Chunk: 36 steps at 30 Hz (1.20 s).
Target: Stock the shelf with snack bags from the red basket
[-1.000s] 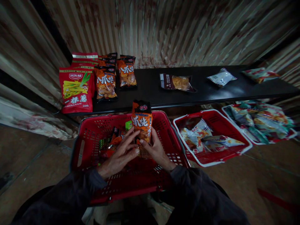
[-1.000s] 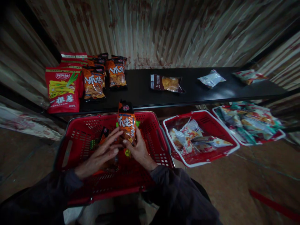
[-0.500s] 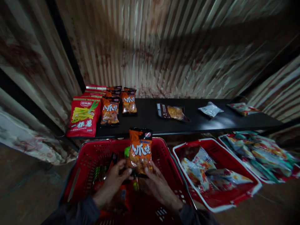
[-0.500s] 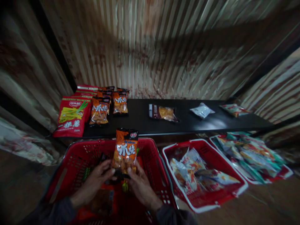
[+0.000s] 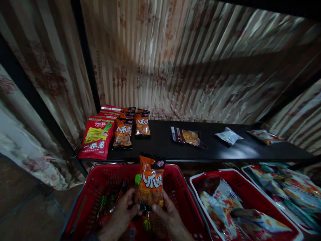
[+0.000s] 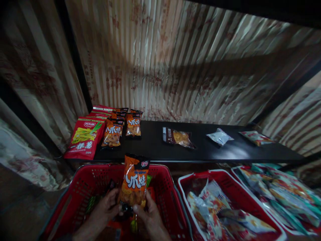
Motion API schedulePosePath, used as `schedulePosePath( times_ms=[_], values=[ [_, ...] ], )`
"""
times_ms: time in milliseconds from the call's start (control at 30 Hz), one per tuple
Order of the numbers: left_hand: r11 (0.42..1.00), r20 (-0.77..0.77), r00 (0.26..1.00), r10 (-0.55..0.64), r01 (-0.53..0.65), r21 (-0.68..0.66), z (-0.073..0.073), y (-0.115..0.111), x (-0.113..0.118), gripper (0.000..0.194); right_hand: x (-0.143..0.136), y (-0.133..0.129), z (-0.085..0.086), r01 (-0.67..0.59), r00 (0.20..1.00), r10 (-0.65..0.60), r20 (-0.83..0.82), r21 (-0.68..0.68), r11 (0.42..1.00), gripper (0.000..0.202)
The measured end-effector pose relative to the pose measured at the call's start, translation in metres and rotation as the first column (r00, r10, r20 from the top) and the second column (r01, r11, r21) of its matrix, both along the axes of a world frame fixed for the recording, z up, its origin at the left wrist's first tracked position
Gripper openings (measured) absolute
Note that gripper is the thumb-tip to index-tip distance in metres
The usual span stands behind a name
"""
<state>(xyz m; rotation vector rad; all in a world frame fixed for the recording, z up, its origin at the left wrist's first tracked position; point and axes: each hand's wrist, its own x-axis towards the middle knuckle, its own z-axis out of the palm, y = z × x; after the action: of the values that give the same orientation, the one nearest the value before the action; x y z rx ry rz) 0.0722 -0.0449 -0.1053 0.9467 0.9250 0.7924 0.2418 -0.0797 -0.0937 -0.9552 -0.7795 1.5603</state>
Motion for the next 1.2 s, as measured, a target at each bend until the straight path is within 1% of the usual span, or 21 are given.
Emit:
schedulePosePath(
  times_ms=[100,233,333,433,500,533,600,667,767,833,867,967,1033,1133,1200],
  values=[
    [1.000,0.005,1.000,-0.019,0.019,0.014,-0.005,0.000,0.000,0.055,0.001,0.000,-0.007,-0.013,1.000,0.013,-0.001,-0.025,1.000,0.051],
    [1.000,0.014,1.000,0.013,-0.013,0.013,-0.009,0.001,0.002,0.056,0.005,0.003,-0.013,0.013,1.000,-0.012,0.025,-0.033,0.999,0.053],
    [1.000,0.007,1.000,-0.002,0.002,0.001,-0.010,0.000,0.005,0.057,0.012,0.003,-0.017,0.027,0.994,-0.020,0.106,-0.063,0.998,0.052],
    [1.000,-0.001,1.000,0.023,-0.023,-0.004,-0.009,-0.002,0.008,0.059,0.017,0.001,-0.021,0.095,0.977,-0.072,0.198,-0.107,0.990,0.054],
    [1.000,0.009,1.000,0.027,-0.027,0.000,-0.005,-0.003,0.008,0.059,0.016,0.000,-0.019,0.144,0.968,-0.117,0.224,-0.108,0.984,0.055],
    [1.000,0.012,1.000,0.028,-0.028,0.002,-0.001,-0.003,0.008,0.057,0.015,0.000,-0.016,0.149,0.966,-0.123,0.229,-0.097,0.984,0.055],
    [0.998,0.005,0.998,0.055,-0.055,0.016,0.012,0.001,0.006,0.053,0.011,0.002,-0.004,0.129,0.966,-0.116,0.233,-0.042,0.991,0.052],
    [0.992,-0.002,0.994,0.111,-0.110,0.055,0.029,0.009,0.005,0.049,0.008,0.010,0.013,0.090,0.967,-0.099,0.233,0.048,0.995,0.048],
    [0.973,0.035,0.985,0.169,-0.172,0.153,0.057,0.028,0.012,0.044,0.008,0.032,0.042,0.097,0.958,-0.140,0.251,0.174,0.980,0.043],
    [0.953,0.067,0.972,0.225,-0.234,0.192,0.070,0.047,0.022,0.041,0.013,0.055,0.058,0.085,0.949,-0.149,0.278,0.228,0.970,0.043],
    [0.941,0.071,0.965,0.254,-0.263,0.214,0.074,0.057,0.028,0.039,0.015,0.069,0.065,0.074,0.942,-0.150,0.299,0.252,0.965,0.042],
    [0.894,0.090,0.939,0.333,-0.345,0.286,0.076,0.093,0.048,0.036,0.021,0.112,0.080,0.124,0.915,-0.220,0.337,0.283,0.951,0.041],
    [0.862,0.081,0.913,0.401,-0.405,0.303,0.073,0.117,0.060,0.034,0.023,0.139,0.087,0.138,0.909,-0.212,0.360,0.221,0.966,0.046],
    [0.807,0.016,0.869,0.494,-0.466,0.363,0.073,0.145,0.071,0.035,0.023,0.171,0.091,0.161,0.903,-0.228,0.364,0.207,0.965,0.050],
    [0.780,-0.055,0.841,0.538,-0.472,0.411,0.074,0.157,0.073,0.039,0.022,0.187,0.089,0.150,0.902,-0.225,0.370,0.220,0.964,0.049]
  ],
)
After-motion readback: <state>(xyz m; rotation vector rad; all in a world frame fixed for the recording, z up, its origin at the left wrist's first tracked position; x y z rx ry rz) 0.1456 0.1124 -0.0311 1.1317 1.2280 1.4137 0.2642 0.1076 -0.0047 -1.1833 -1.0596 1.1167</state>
